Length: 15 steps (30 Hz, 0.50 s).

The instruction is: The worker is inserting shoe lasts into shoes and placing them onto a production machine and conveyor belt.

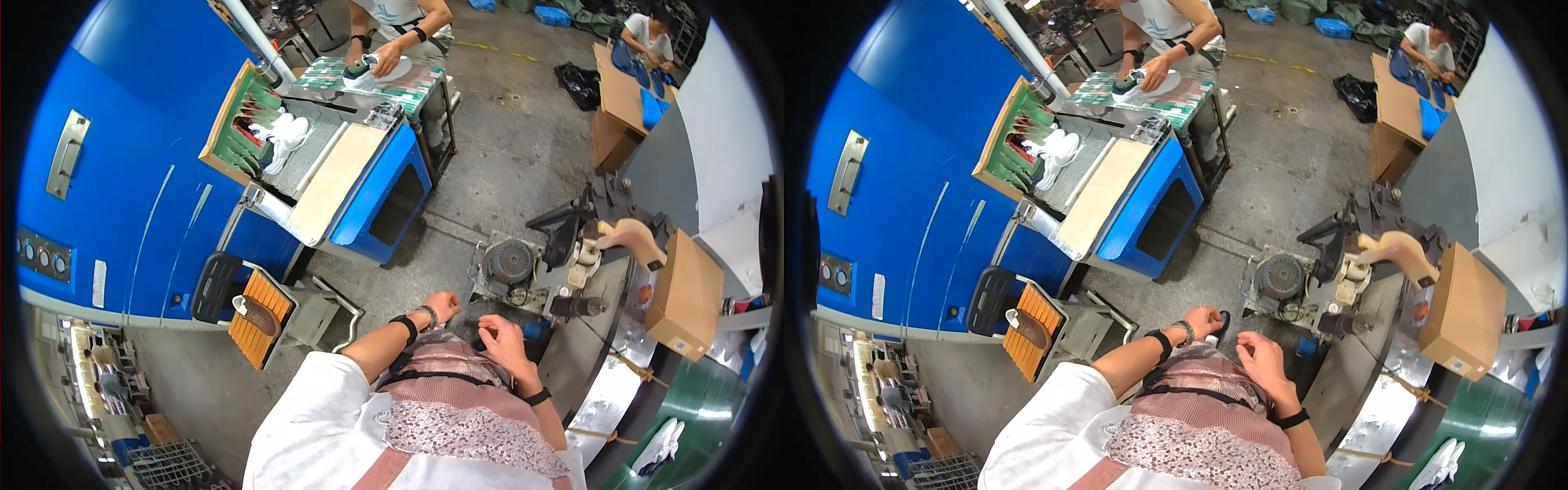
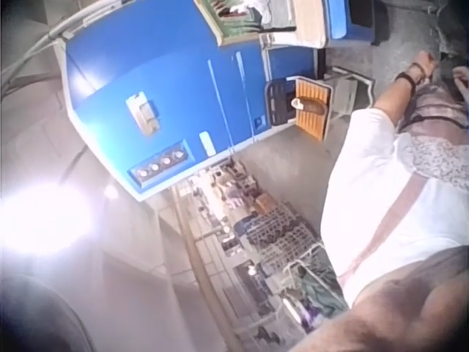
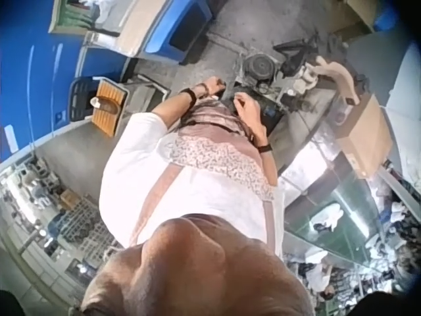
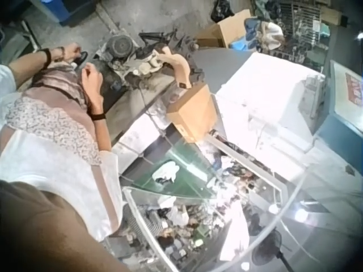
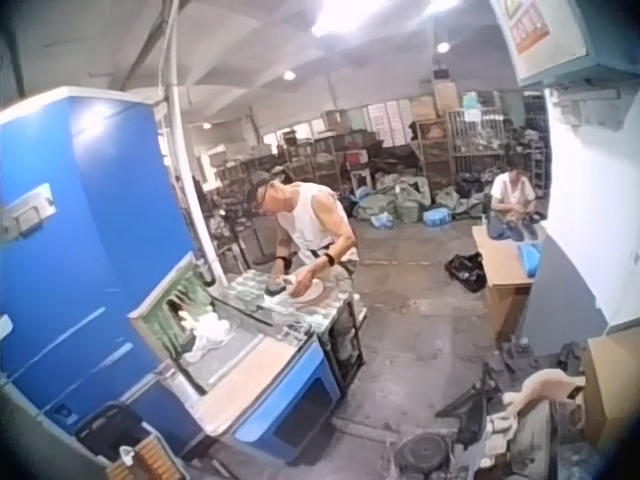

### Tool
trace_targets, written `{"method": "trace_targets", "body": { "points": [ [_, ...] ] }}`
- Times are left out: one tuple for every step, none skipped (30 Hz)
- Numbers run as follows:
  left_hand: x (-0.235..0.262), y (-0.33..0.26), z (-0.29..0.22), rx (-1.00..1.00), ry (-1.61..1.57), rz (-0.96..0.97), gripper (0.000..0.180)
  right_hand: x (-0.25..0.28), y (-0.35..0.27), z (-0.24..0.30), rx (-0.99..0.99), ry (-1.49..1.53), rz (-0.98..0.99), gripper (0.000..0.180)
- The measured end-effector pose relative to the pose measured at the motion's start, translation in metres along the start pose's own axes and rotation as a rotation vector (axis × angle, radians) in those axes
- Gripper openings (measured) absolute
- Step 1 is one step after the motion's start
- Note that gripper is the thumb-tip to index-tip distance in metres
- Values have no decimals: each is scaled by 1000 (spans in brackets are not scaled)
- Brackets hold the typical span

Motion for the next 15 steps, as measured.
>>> {"method": "trace_targets", "body": {
  "points": [
    [5,0,3,-13,-9,-6,41,-2,9,8,46,16,2,25],
    [13,-2,8,-33,58,-25,42,-7,15,12,36,43,20,26],
    [21,-6,16,-29,139,-40,44,-11,21,13,42,41,33,26],
    [35,-8,26,-31,108,3,44,-17,25,10,14,15,80,26],
    [62,-11,33,-80,188,-111,39,-23,29,4,-10,0,127,27],
    [90,-12,41,-87,292,-211,34,-26,30,-5,-31,-68,158,29],
    [127,-11,54,-57,237,-298,29,-28,29,-15,-35,-82,160,29],
    [169,-8,71,-1,157,-356,28,-28,28,-29,-75,-94,152,28],
    [213,-8,83,-4,99,-453,27,-28,26,-44,-116,-99,145,27],
    [256,-5,96,43,82,-523,28,-26,22,-56,-112,-172,127,24],
    [301,-3,107,97,91,-576,29,-23,18,-68,-105,-243,106,22],
    [347,-1,114,98,107,-674,31,-19,8,-83,-199,-222,39,19],
    [388,3,120,148,130,-724,35,-15,-3,-101,-346,-211,-1,19],
    [428,9,124,191,135,-758,39,-13,-13,-115,-438,-101,-71,19],
    [464,11,123,187,182,-821,44,-11,-35,-133,-661,10,-139,18]
  ]
}}
Point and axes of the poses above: each hand's wrist, its own y-axis towards the middle knuckle, its own x-axis out of the back of the hand, z = x × y, the point moved 6 cm from there along y, towards the middle knuckle, and after that the axes turned 5 degrees about z, right-handed, at the moved point
